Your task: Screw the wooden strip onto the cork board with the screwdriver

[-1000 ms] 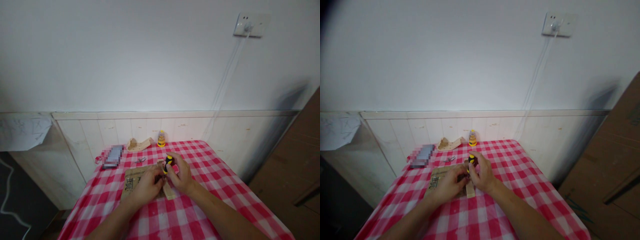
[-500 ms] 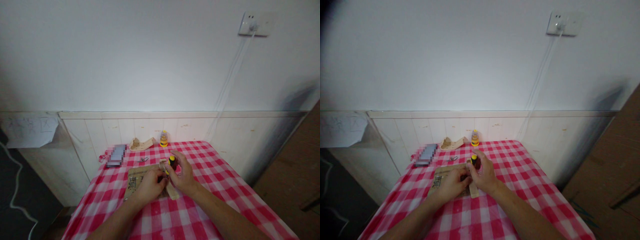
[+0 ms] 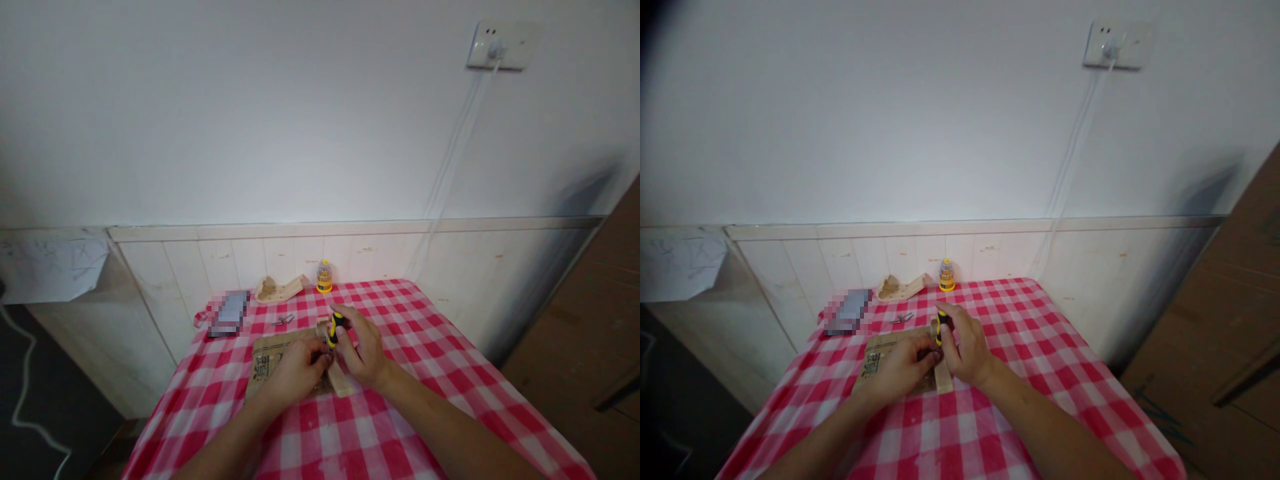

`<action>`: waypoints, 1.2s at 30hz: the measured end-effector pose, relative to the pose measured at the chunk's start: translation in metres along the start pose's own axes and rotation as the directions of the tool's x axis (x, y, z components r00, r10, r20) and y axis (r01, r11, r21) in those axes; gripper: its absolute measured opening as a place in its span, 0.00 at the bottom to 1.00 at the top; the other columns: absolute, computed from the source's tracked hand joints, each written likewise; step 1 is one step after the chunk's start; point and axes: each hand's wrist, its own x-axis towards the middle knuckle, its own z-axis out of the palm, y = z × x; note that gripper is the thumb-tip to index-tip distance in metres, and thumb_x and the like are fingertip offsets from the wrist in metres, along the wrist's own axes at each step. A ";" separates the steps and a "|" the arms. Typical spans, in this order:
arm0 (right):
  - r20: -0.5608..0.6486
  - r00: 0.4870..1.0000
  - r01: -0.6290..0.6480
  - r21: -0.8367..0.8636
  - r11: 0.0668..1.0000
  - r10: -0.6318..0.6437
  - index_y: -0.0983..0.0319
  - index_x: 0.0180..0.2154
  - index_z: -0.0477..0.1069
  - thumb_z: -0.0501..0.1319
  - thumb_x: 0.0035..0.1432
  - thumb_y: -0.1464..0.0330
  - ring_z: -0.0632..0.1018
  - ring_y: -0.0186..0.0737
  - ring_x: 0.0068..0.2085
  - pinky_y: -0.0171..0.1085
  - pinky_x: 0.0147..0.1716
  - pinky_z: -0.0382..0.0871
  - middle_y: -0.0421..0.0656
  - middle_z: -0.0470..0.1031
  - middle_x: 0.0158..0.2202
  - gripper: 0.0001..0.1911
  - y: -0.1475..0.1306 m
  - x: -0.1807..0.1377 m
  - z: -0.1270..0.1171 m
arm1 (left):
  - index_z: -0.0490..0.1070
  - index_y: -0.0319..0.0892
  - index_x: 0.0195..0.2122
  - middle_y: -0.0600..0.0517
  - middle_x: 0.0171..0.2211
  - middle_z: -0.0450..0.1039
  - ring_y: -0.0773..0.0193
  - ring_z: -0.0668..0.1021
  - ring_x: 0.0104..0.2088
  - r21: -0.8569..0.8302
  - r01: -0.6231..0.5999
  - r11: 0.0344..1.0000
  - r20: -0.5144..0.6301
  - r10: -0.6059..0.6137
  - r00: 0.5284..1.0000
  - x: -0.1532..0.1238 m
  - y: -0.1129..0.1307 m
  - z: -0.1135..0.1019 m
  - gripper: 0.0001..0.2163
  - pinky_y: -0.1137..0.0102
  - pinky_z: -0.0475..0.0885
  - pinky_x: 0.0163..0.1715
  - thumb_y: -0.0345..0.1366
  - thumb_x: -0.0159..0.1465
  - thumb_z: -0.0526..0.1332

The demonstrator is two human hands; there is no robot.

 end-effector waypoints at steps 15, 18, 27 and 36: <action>-0.051 0.998 -0.045 -0.075 0.996 0.041 0.58 0.57 0.63 0.56 0.64 0.72 0.80 0.41 0.36 0.40 0.36 0.78 0.47 0.77 0.41 0.20 0.000 -0.002 0.007 | 0.77 0.41 0.31 0.48 0.34 0.80 0.58 0.78 0.35 0.014 -0.012 1.000 -0.013 0.012 1.000 0.000 0.006 -0.001 0.10 0.66 0.69 0.38 0.33 0.62 0.55; -0.073 0.997 -0.045 -0.075 0.996 0.040 0.59 0.56 0.64 0.58 0.63 0.71 0.79 0.40 0.33 0.39 0.34 0.78 0.45 0.77 0.39 0.19 0.001 -0.001 0.008 | 0.77 0.41 0.32 0.48 0.33 0.79 0.58 0.78 0.36 0.025 -0.017 1.000 -0.015 0.018 1.000 -0.001 0.005 -0.001 0.10 0.66 0.70 0.39 0.34 0.63 0.56; -0.096 0.994 -0.067 -0.057 0.996 0.061 0.58 0.52 0.64 0.61 0.61 0.70 0.79 0.38 0.30 0.37 0.29 0.77 0.43 0.78 0.36 0.17 -0.003 0.000 0.008 | 0.76 0.41 0.31 0.48 0.33 0.78 0.58 0.77 0.35 0.038 -0.016 0.999 -0.020 0.017 1.000 -0.001 0.003 -0.001 0.11 0.67 0.69 0.37 0.34 0.64 0.55; -0.103 0.993 -0.066 -0.066 0.996 0.059 0.58 0.52 0.63 0.61 0.62 0.69 0.80 0.40 0.32 0.38 0.31 0.77 0.45 0.77 0.37 0.17 -0.001 -0.002 0.009 | 0.77 0.41 0.31 0.48 0.34 0.79 0.58 0.78 0.37 0.020 -0.034 0.999 -0.015 0.034 0.999 0.001 0.001 0.001 0.11 0.66 0.70 0.38 0.34 0.64 0.55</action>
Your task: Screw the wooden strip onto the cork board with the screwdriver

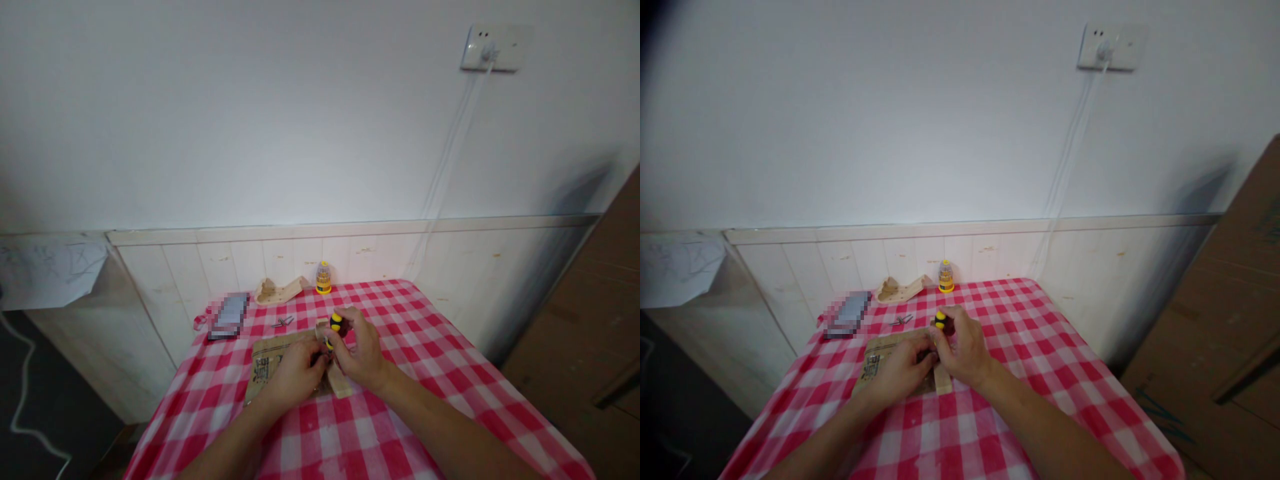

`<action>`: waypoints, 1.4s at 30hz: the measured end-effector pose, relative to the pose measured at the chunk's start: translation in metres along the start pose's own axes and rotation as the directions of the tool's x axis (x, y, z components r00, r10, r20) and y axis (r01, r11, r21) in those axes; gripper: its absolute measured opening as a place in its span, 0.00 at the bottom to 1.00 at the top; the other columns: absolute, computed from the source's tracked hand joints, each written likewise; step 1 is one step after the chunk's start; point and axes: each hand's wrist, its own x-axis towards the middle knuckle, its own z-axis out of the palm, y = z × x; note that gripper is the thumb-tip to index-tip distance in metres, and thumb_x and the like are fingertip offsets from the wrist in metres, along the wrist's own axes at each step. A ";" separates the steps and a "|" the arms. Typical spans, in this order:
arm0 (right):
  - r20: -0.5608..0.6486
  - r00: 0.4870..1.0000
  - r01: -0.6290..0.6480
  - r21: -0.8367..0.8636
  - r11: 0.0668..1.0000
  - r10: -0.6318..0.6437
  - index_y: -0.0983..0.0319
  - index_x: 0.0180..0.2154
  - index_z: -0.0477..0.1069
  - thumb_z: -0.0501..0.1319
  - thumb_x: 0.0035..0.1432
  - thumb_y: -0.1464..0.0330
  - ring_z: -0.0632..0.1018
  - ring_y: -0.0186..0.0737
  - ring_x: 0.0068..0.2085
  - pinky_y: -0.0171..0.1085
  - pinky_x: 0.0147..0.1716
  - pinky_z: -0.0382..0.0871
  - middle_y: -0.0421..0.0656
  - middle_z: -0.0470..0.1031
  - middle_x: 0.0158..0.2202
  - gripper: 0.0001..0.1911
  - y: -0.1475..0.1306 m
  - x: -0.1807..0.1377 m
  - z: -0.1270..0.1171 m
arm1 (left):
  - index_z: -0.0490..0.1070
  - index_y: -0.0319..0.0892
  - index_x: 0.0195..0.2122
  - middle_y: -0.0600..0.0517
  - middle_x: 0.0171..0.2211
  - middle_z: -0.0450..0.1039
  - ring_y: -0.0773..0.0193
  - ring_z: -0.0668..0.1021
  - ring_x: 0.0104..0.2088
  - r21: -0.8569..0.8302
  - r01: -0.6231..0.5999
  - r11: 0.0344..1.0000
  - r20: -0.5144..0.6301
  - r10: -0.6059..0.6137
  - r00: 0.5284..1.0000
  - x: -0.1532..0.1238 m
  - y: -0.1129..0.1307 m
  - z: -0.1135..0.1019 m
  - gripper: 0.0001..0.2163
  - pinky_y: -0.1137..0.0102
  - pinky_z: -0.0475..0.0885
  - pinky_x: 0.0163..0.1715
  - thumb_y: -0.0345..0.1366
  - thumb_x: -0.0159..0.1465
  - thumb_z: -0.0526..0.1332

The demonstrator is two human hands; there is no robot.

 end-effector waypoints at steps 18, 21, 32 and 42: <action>0.044 0.999 -0.025 0.044 0.999 0.023 0.58 0.57 0.61 0.56 0.65 0.69 0.81 0.43 0.36 0.40 0.33 0.78 0.49 0.77 0.42 0.19 0.004 -0.007 0.003 | 0.77 0.43 0.37 0.49 0.38 0.79 0.59 0.78 0.41 -0.113 -0.005 0.994 -0.096 -0.006 0.995 0.001 -0.007 -0.004 0.11 0.66 0.70 0.45 0.27 0.61 0.55; 0.034 0.999 -0.022 0.025 0.999 0.021 0.58 0.56 0.61 0.57 0.64 0.69 0.80 0.43 0.34 0.40 0.32 0.78 0.48 0.77 0.40 0.19 0.005 -0.008 0.003 | 0.77 0.42 0.35 0.50 0.37 0.79 0.59 0.78 0.40 -0.088 0.001 0.996 -0.092 -0.009 0.996 0.001 -0.008 -0.004 0.11 0.67 0.70 0.44 0.26 0.60 0.55; -0.004 0.999 -0.045 0.054 0.998 0.045 0.58 0.53 0.62 0.61 0.61 0.70 0.79 0.40 0.31 0.39 0.30 0.76 0.44 0.76 0.36 0.19 0.005 -0.007 0.006 | 0.77 0.41 0.33 0.49 0.37 0.78 0.59 0.78 0.41 -0.081 0.010 0.997 -0.074 -0.016 0.997 -0.001 -0.007 -0.003 0.10 0.66 0.70 0.44 0.26 0.58 0.56; 0.062 0.998 0.021 0.001 1.000 -0.021 0.59 0.57 0.63 0.58 0.63 0.71 0.79 0.43 0.39 0.41 0.37 0.77 0.48 0.76 0.43 0.21 0.000 -0.001 0.000 | 0.79 0.41 0.32 0.46 0.40 0.77 0.56 0.76 0.44 0.083 -0.047 0.995 0.019 0.045 0.999 -0.001 -0.005 -0.001 0.13 0.64 0.70 0.46 0.27 0.60 0.54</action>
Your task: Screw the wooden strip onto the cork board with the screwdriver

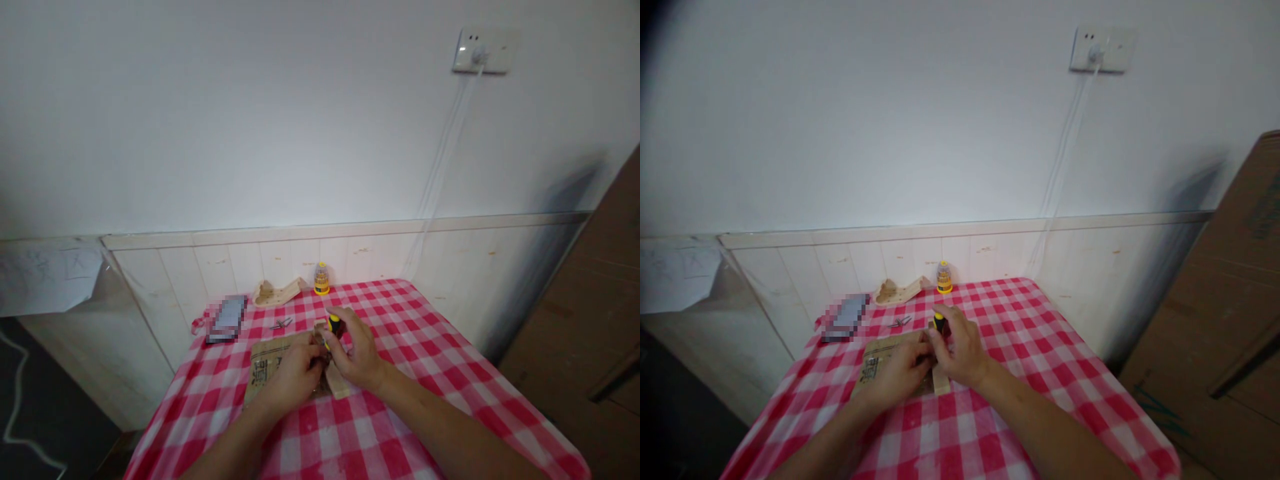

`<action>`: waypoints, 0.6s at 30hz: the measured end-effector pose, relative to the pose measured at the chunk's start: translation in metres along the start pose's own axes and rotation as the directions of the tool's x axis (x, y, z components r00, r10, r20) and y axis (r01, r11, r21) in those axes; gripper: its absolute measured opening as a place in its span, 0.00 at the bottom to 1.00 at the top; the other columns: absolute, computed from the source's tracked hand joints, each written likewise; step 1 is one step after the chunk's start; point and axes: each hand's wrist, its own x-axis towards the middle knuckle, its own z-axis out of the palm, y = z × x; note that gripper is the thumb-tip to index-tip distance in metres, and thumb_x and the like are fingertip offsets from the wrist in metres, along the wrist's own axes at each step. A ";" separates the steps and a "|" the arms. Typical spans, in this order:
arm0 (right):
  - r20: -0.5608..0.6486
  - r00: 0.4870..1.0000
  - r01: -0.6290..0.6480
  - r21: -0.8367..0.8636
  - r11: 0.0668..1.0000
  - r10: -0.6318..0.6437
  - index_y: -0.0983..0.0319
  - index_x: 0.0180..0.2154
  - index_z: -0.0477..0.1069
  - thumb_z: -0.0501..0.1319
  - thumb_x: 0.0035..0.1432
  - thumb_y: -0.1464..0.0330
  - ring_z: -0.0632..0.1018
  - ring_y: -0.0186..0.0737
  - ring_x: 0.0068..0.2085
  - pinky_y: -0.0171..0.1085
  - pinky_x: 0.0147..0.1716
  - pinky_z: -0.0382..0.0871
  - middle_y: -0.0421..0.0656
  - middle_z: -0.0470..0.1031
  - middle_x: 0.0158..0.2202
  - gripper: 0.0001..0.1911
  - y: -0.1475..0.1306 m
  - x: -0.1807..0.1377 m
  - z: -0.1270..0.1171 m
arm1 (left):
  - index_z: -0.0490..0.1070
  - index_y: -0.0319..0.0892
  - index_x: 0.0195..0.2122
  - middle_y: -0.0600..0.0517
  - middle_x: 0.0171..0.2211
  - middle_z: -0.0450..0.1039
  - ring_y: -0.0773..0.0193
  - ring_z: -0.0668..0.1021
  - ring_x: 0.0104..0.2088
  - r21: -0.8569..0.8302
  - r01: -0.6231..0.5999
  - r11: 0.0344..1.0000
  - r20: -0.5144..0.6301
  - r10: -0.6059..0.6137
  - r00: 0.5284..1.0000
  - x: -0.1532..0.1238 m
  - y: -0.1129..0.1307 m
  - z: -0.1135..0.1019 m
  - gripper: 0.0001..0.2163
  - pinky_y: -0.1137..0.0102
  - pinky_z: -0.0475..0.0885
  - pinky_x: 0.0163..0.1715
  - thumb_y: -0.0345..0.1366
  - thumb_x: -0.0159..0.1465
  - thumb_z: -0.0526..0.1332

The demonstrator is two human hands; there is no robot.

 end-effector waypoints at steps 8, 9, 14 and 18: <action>0.033 0.999 0.043 0.018 0.999 -0.043 0.59 0.61 0.59 0.53 0.66 0.70 0.80 0.43 0.39 0.41 0.39 0.77 0.48 0.78 0.46 0.23 0.004 -0.006 0.001 | 0.79 0.42 0.36 0.45 0.43 0.76 0.55 0.75 0.46 0.046 -0.040 0.998 0.018 0.040 0.999 0.001 -0.004 0.002 0.14 0.62 0.68 0.49 0.26 0.60 0.53; 0.032 0.999 0.038 -0.001 0.999 -0.038 0.59 0.61 0.59 0.53 0.66 0.70 0.81 0.43 0.39 0.42 0.40 0.77 0.49 0.78 0.47 0.23 0.004 -0.007 0.001 | 0.79 0.41 0.35 0.45 0.43 0.76 0.54 0.75 0.46 0.048 -0.035 0.998 0.013 0.035 0.999 0.001 -0.004 0.002 0.14 0.62 0.68 0.48 0.26 0.60 0.53; 0.027 0.999 0.042 -0.022 0.999 -0.042 0.59 0.62 0.59 0.53 0.66 0.71 0.81 0.43 0.38 0.41 0.39 0.77 0.49 0.79 0.45 0.23 -0.001 -0.004 0.000 | 0.78 0.41 0.31 0.46 0.38 0.77 0.57 0.76 0.40 -0.016 -0.009 1.000 -0.012 0.009 1.000 0.001 -0.002 0.002 0.13 0.65 0.69 0.42 0.26 0.59 0.53; 0.027 0.999 0.036 -0.005 0.999 -0.036 0.60 0.61 0.60 0.54 0.65 0.72 0.81 0.43 0.39 0.42 0.40 0.78 0.49 0.79 0.46 0.23 -0.001 -0.002 -0.001 | 0.79 0.41 0.31 0.48 0.34 0.78 0.59 0.77 0.36 -0.142 0.024 0.990 -0.027 -0.028 0.999 0.001 -0.003 0.001 0.11 0.66 0.70 0.39 0.28 0.60 0.55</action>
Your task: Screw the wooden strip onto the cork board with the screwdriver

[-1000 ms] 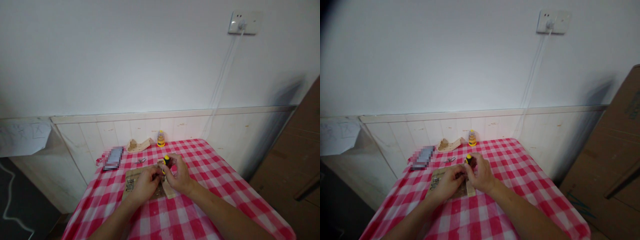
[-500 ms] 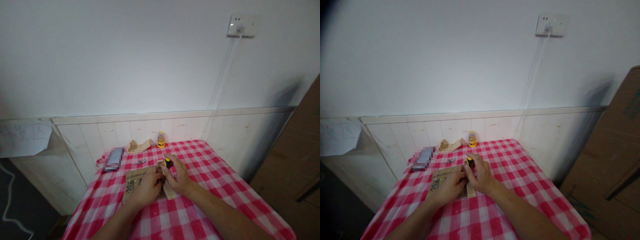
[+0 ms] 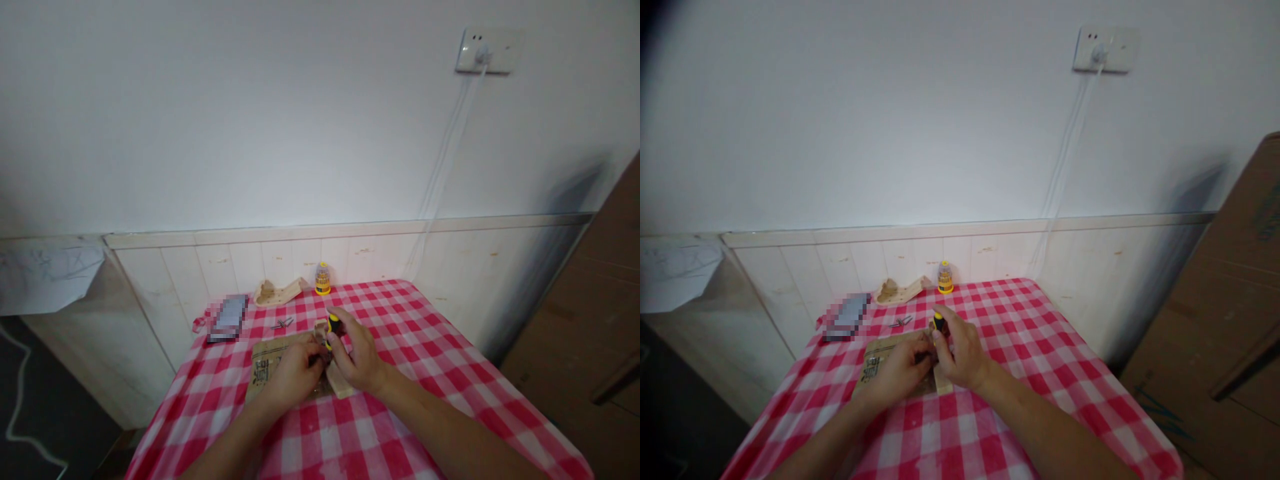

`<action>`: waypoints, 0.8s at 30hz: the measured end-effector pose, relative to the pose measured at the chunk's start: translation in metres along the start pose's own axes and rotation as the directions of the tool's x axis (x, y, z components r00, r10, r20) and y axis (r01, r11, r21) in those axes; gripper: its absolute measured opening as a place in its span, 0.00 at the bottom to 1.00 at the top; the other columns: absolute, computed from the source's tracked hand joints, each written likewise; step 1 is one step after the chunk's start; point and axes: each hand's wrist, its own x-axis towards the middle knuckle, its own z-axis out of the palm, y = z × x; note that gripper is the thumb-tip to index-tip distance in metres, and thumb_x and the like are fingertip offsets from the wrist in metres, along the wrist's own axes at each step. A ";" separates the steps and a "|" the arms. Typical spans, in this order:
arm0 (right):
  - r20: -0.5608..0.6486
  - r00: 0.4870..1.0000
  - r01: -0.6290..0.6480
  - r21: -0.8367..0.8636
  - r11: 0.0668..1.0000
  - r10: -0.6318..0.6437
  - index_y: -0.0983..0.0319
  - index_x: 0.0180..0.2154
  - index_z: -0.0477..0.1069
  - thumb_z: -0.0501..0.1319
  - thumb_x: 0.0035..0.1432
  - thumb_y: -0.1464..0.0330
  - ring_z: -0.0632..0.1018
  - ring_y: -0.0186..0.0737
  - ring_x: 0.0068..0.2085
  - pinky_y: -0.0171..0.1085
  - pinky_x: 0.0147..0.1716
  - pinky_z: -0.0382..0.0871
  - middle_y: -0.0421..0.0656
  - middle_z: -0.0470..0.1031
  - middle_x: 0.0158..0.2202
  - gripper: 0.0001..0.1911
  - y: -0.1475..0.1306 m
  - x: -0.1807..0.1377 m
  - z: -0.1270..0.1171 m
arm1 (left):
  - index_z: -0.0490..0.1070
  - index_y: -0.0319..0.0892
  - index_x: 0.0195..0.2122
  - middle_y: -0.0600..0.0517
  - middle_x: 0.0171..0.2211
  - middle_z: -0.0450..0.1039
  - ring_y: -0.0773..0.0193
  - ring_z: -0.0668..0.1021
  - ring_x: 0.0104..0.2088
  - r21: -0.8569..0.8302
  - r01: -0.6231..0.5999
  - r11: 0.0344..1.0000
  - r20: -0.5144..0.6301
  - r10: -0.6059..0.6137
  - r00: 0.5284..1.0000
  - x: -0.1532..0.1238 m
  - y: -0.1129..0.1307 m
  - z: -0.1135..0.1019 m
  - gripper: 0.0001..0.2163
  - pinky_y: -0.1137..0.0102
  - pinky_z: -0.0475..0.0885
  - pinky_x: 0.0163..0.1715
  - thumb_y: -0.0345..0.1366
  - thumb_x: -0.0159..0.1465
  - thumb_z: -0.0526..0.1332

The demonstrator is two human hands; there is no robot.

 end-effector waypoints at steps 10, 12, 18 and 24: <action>0.000 1.000 -0.030 -0.019 0.999 0.030 0.60 0.59 0.61 0.56 0.64 0.70 0.82 0.45 0.39 0.43 0.40 0.79 0.49 0.79 0.44 0.22 0.002 -0.001 0.001 | 0.78 0.42 0.31 0.49 0.32 0.79 0.57 0.78 0.37 -0.030 0.031 0.999 0.021 -0.031 0.999 -0.001 0.001 -0.002 0.09 0.65 0.70 0.42 0.29 0.59 0.57; -0.004 1.000 -0.028 -0.022 0.999 0.028 0.60 0.59 0.62 0.56 0.64 0.70 0.82 0.44 0.39 0.42 0.40 0.79 0.49 0.79 0.44 0.22 0.001 0.000 0.002 | 0.78 0.41 0.29 0.49 0.32 0.78 0.57 0.78 0.38 -0.016 0.023 1.000 0.016 -0.023 1.000 -0.001 0.003 -0.002 0.09 0.65 0.70 0.42 0.29 0.59 0.57; -0.014 0.999 -0.046 -0.015 0.999 0.046 0.59 0.58 0.63 0.58 0.63 0.70 0.82 0.44 0.38 0.41 0.38 0.79 0.48 0.80 0.43 0.22 0.002 -0.001 0.004 | 0.78 0.41 0.30 0.49 0.32 0.78 0.57 0.78 0.37 -0.022 0.049 0.999 0.030 -0.048 0.998 -0.001 0.008 -0.003 0.10 0.65 0.70 0.40 0.30 0.60 0.56; -0.017 0.998 -0.059 -0.016 0.998 0.059 0.60 0.57 0.63 0.59 0.63 0.70 0.81 0.42 0.36 0.40 0.37 0.78 0.47 0.80 0.41 0.21 0.000 0.000 0.003 | 0.79 0.41 0.32 0.48 0.34 0.79 0.57 0.79 0.37 -0.032 0.035 0.999 0.027 -0.035 0.999 -0.002 0.006 -0.003 0.10 0.65 0.69 0.40 0.30 0.60 0.56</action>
